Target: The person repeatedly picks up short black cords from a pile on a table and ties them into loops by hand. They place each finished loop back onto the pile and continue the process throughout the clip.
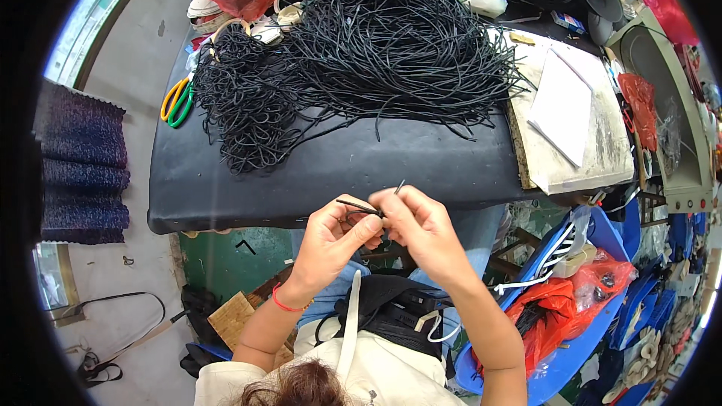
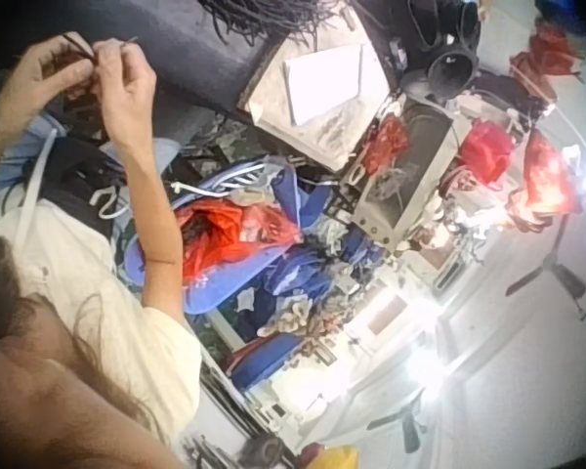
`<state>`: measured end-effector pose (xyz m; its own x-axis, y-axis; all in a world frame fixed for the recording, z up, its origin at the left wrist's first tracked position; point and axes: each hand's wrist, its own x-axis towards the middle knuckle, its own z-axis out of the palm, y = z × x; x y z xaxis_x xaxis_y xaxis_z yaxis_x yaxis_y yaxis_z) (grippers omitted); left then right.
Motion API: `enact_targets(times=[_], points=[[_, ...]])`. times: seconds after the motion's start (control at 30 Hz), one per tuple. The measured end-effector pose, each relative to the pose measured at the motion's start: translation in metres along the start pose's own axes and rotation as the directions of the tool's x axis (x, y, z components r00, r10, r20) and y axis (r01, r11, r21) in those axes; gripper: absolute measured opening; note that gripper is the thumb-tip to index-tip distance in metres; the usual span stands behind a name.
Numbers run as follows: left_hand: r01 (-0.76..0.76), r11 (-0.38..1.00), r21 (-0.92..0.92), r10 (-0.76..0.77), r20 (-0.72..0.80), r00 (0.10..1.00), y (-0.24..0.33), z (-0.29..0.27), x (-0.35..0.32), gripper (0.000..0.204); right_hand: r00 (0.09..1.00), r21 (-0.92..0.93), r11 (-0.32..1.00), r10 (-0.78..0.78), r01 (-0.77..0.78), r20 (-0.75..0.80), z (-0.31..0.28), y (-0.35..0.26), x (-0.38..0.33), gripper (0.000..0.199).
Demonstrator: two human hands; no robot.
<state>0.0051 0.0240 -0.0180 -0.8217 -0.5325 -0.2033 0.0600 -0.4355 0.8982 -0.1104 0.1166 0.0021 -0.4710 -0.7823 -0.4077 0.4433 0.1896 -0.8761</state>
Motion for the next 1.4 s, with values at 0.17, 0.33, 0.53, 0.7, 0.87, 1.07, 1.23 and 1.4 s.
enact_targets(times=[0.17, 0.33, 0.53, 0.7, 0.87, 1.07, 1.23, 1.4], points=[[0.136, 0.985, 0.108, -0.144, 0.065, 0.987, 0.002, -0.005, -0.001, 0.013, 0.931, -0.327, 0.888, -0.361, 0.324, -0.058, -0.002, 0.011, 0.004, 0.023], [-0.411, 0.677, 0.611, 0.513, 0.009, 0.859, -0.013, 0.01, -0.007, 0.008, 0.886, -0.385, 0.853, -0.436, 0.353, -0.155, 0.004, 0.012, 0.007, 0.026], [-0.085, 0.932, 0.352, 0.122, -0.083, 0.989, -0.006, 0.006, -0.004, 0.017, 0.959, -0.168, 0.964, -0.235, 0.208, -0.158, 0.001, 0.003, 0.017, 0.028], [0.043, 0.993, 0.109, -0.041, -0.018, 0.999, -0.002, -0.018, 0.01, 0.021, 0.993, 0.101, 0.993, -0.043, 0.054, -0.106, -0.013, -0.006, 0.012, 0.032], [0.025, 1.0, -0.004, -0.025, 0.021, 0.999, 0.004, -0.016, 0.011, 0.028, 0.987, -0.041, 0.989, -0.142, 0.139, -0.075, -0.014, 0.005, 0.011, 0.026], [0.084, 0.984, -0.158, -0.086, -0.003, 0.996, 0.005, -0.018, 0.019, 0.026, 0.988, 0.011, 0.992, -0.124, 0.125, -0.09, -0.013, 0.008, 0.011, 0.022], [-0.04, 0.999, -0.029, 0.039, -0.043, 0.998, -0.003, -0.015, 0.017, 0.02, 0.985, -0.086, 0.982, -0.172, 0.169, -0.024, -0.008, 0.009, 0.011, 0.017], [-0.057, 0.998, -0.014, 0.055, -0.11, 0.992, 0.001, -0.008, 0.015, 0.016, 0.977, -0.104, 0.972, -0.209, 0.211, 0.035, -0.003, 0.005, 0.008, 0.015]])
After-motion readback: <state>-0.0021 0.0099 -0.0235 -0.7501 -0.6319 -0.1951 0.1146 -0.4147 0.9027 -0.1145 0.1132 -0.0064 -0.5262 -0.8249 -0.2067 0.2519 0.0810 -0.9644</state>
